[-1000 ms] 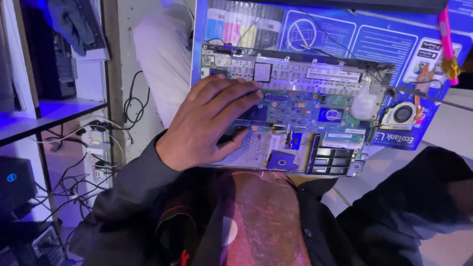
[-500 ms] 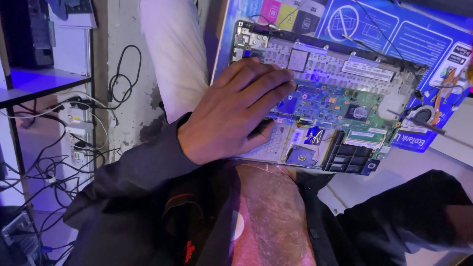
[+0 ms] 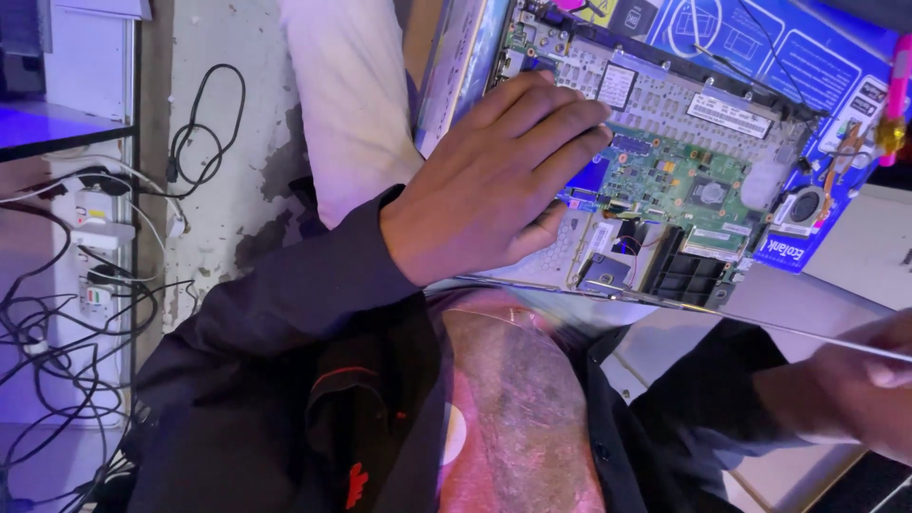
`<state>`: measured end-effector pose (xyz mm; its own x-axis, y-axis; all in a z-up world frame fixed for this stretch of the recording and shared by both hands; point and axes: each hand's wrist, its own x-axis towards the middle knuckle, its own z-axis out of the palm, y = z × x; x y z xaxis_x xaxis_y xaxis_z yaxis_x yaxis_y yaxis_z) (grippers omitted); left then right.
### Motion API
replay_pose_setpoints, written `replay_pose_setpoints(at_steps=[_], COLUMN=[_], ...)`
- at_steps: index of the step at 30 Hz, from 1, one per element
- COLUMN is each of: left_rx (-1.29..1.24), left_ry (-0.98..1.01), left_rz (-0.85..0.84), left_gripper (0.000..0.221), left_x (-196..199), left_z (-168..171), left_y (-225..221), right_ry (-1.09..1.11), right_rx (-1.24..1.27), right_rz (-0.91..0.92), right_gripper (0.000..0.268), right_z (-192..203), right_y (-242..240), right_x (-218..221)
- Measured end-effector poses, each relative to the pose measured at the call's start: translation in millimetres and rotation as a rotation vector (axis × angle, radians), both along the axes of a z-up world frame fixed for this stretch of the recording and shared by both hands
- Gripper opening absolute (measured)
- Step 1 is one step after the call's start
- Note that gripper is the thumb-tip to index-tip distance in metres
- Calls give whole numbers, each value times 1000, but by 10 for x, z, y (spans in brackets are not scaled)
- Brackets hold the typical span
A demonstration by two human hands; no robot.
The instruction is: Disassembling and repairing internal components of a laptop using a screwdriver and manual manipulation of cables.
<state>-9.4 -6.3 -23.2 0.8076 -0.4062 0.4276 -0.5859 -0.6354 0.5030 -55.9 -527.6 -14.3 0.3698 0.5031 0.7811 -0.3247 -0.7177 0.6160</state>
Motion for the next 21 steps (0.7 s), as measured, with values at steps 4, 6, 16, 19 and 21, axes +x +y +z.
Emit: replay_pose_setpoints(at_steps=[4, 6, 16, 19, 21], left_rx=[-211, -315, -665, -670, -654], left_ry=[3, -6, 341, 402, 427], left_rz=[-58, -77, -294, -328, -337], left_gripper=[32, 21, 19, 16, 14], left_x=[-86, -198, -510, -495, -497], left_z=[125, 178, 284, 311, 321], left_y=[-29, -73, -304, -314, -342], right_ry=[528, 890, 776, 760, 772], right_rx=[693, 1115, 1536, 1621, 1636], right_rz=[591, 1124, 1254, 1269, 1248], right_gripper=[32, 46, 51, 48, 46], right_z=[236, 541, 522, 577, 581], right_y=[1051, 1430, 1529, 1652, 1684], right_x=[247, 278, 187, 126, 93])
